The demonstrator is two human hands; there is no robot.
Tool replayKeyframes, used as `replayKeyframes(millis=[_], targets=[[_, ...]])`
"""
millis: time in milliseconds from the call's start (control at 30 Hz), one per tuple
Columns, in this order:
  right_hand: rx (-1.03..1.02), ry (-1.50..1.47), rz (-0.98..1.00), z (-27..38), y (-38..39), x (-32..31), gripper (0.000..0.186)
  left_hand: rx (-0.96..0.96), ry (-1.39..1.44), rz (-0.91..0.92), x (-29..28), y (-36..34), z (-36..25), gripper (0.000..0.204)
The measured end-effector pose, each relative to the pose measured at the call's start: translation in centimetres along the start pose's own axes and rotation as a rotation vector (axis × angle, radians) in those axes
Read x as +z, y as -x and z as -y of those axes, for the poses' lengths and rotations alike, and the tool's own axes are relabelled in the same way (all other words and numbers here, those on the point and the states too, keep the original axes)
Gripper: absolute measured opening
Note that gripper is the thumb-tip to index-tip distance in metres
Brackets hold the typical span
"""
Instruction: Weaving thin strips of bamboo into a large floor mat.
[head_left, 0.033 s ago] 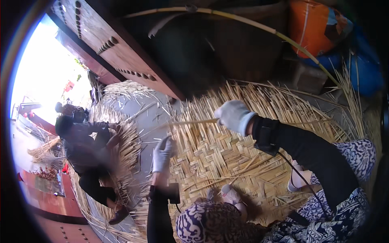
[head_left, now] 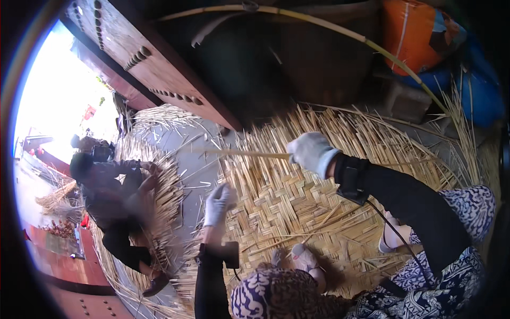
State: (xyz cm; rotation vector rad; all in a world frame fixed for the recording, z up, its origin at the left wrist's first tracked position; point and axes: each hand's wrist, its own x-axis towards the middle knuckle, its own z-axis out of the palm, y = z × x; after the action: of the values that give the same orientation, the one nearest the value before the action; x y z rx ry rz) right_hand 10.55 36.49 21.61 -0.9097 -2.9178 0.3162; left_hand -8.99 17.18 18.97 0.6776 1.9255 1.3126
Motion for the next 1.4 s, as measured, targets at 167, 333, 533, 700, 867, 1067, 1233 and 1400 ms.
replayKeyframes(millis=[167,333,533,700,867,1067,1233,1400], targets=[[0.174,-0.434,-0.218,-5.1,-1.9,6.9,0.014,0.105,-0.310,0.097,3.4,-8.0,8.6,0.030],[0.377,-0.807,-0.238,-8.4,-2.5,12.2,0.016,-0.063,0.373,0.258,9.3,-13.8,9.7,0.038],[0.606,-1.205,-0.137,-7.9,-3.3,12.9,0.010,-0.286,0.246,0.047,10.5,-18.2,13.2,0.041],[0.594,-1.446,-0.155,-7.8,-4.3,14.5,0.007,-0.390,-0.090,0.140,10.6,-19.2,11.2,0.022],[0.658,-1.612,-0.202,-6.7,-5.8,17.8,0.008,-0.414,0.006,0.111,11.5,-20.0,11.6,0.033],[0.752,-1.671,-0.209,-5.8,-6.6,18.6,0.008,-0.344,0.050,0.159,12.5,-19.4,10.8,0.034],[0.740,-1.639,-0.230,-5.1,-7.1,18.8,0.008,-0.521,0.263,0.304,11.8,-19.8,10.5,0.033],[0.675,-1.627,-0.314,-5.3,-7.8,20.3,0.009,-0.375,0.277,0.312,11.5,-19.7,10.9,0.027]])
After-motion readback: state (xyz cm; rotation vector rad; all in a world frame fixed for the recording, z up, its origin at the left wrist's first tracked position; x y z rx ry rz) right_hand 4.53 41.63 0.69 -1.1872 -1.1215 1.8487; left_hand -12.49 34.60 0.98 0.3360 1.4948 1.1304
